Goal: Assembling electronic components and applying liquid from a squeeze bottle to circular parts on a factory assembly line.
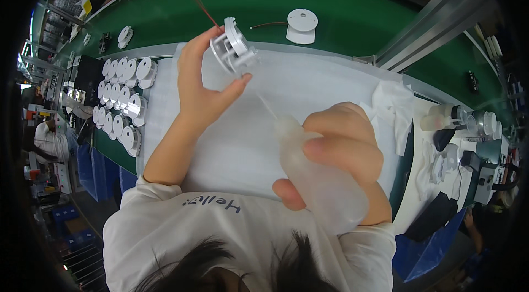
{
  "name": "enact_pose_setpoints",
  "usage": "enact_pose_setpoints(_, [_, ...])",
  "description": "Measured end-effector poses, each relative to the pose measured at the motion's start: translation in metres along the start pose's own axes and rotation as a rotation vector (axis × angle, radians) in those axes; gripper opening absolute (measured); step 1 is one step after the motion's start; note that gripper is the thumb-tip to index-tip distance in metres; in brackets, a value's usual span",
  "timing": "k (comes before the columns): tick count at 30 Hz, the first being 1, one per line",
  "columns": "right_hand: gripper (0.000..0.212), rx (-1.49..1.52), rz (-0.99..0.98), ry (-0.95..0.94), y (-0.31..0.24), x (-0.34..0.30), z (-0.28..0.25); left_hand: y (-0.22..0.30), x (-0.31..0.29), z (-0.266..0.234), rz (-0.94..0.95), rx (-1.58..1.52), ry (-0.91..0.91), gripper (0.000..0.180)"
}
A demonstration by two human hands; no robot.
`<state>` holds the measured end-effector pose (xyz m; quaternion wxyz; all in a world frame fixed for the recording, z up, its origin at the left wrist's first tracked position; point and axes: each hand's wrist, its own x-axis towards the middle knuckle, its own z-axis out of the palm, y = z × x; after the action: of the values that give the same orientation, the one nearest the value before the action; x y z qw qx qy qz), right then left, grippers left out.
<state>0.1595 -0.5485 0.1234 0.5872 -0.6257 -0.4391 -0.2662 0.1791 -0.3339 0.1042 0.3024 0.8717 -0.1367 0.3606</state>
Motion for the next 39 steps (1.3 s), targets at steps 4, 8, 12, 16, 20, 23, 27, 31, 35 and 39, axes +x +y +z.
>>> enact_pose_setpoints(4, [0.049,0.019,-0.092,0.079,-0.012,0.001,0.001,0.012,-0.008,-0.002,0.234,-0.012,0.131,0.053])
enact_pose_setpoints(8, [0.054,-0.148,-0.07,-0.064,-0.027,0.0,-0.004,0.01,-0.021,-0.004,0.539,0.163,0.184,0.033])
enact_pose_setpoints(12, [0.044,-0.099,-0.102,0.06,-0.028,0.006,0.002,0.011,-0.024,0.004,0.681,0.18,0.251,0.029])
enact_pose_setpoints(16, [0.041,-0.106,-0.109,0.082,-0.024,0.006,0.004,0.011,-0.024,0.002,0.673,0.182,0.254,0.028])
enact_pose_setpoints(20, [0.041,-0.146,-0.082,0.058,-0.023,0.006,0.006,0.012,-0.024,0.002,0.671,0.164,0.229,0.027])
enact_pose_setpoints(23, [0.041,-0.192,-0.072,0.054,-0.025,0.005,0.006,0.013,-0.024,0.001,0.672,0.185,0.22,0.027])
enact_pose_setpoints(27, [0.041,-0.215,-0.079,0.021,-0.026,0.005,0.006,0.009,-0.02,-0.001,0.679,0.205,0.21,0.028])
enact_pose_setpoints(31, [0.04,-0.241,-0.101,0.001,-0.025,0.005,0.007,0.015,-0.019,-0.005,0.552,0.14,0.14,0.032])
enact_pose_setpoints(35, [0.039,-0.263,-0.141,0.01,-0.024,0.003,0.009,0.019,-0.014,-0.004,0.439,0.084,0.131,0.035])
enact_pose_setpoints(39, [0.038,-0.291,-0.151,0.01,-0.024,0.002,0.01,0.023,-0.01,-0.012,0.324,0.001,0.017,0.046])
